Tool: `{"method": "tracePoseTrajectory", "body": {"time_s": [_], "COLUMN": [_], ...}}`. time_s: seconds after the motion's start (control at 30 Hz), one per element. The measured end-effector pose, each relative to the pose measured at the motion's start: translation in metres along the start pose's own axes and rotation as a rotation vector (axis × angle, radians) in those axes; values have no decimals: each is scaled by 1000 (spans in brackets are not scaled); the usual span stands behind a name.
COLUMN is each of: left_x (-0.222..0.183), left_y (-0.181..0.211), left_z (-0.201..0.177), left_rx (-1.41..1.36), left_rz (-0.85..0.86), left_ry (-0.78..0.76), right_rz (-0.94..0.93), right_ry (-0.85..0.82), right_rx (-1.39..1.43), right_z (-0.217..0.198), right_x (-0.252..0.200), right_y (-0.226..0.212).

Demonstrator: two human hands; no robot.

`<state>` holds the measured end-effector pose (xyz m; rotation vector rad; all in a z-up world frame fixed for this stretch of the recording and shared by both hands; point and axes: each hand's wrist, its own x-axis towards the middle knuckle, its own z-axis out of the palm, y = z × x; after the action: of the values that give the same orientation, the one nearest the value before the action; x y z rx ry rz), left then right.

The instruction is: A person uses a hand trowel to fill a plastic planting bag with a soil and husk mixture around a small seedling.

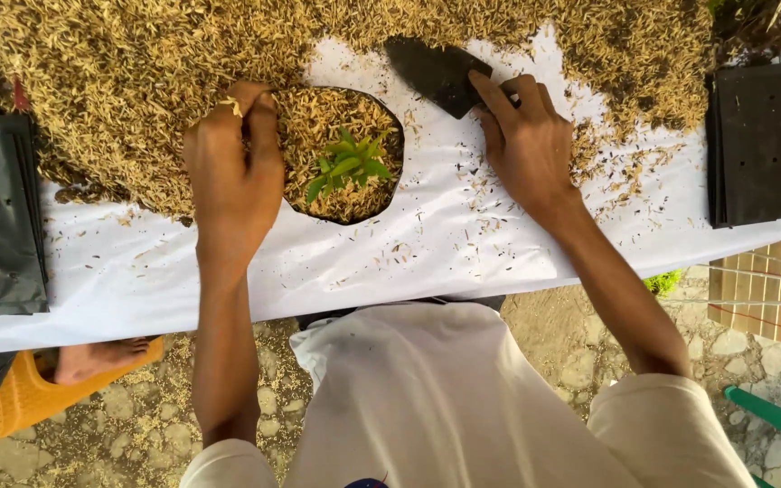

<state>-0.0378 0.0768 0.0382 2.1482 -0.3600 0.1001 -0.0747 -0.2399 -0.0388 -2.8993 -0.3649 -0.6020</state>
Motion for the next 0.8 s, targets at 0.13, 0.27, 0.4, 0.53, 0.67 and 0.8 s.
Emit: {"method": "tracePoseTrajectory", "body": {"time_s": [0.13, 0.27, 0.4, 0.53, 0.67, 0.8], "left_x": [2, 5, 3, -20, -42, -72], "left_y": [-2, 3, 20, 9, 3, -71], "left_z": [2, 2, -7, 2, -3, 5], "left_rx": [23, 24, -88, -220, -298, -282], "left_rz": [38, -77, -187, -77, -116, -184], "left_ry": [29, -42, -76, 110, 245, 310], "right_rz": [15, 46, 49, 70, 94, 112], "right_ry": [54, 25, 18, 18, 6, 68], "right_rx": [-35, 1, -31, 53, 263, 138], "right_z": [4, 1, -4, -7, -45, -48], "right_x": [3, 5, 10, 5, -4, -56], "right_y": [-6, -6, 4, 14, -2, 19]}}
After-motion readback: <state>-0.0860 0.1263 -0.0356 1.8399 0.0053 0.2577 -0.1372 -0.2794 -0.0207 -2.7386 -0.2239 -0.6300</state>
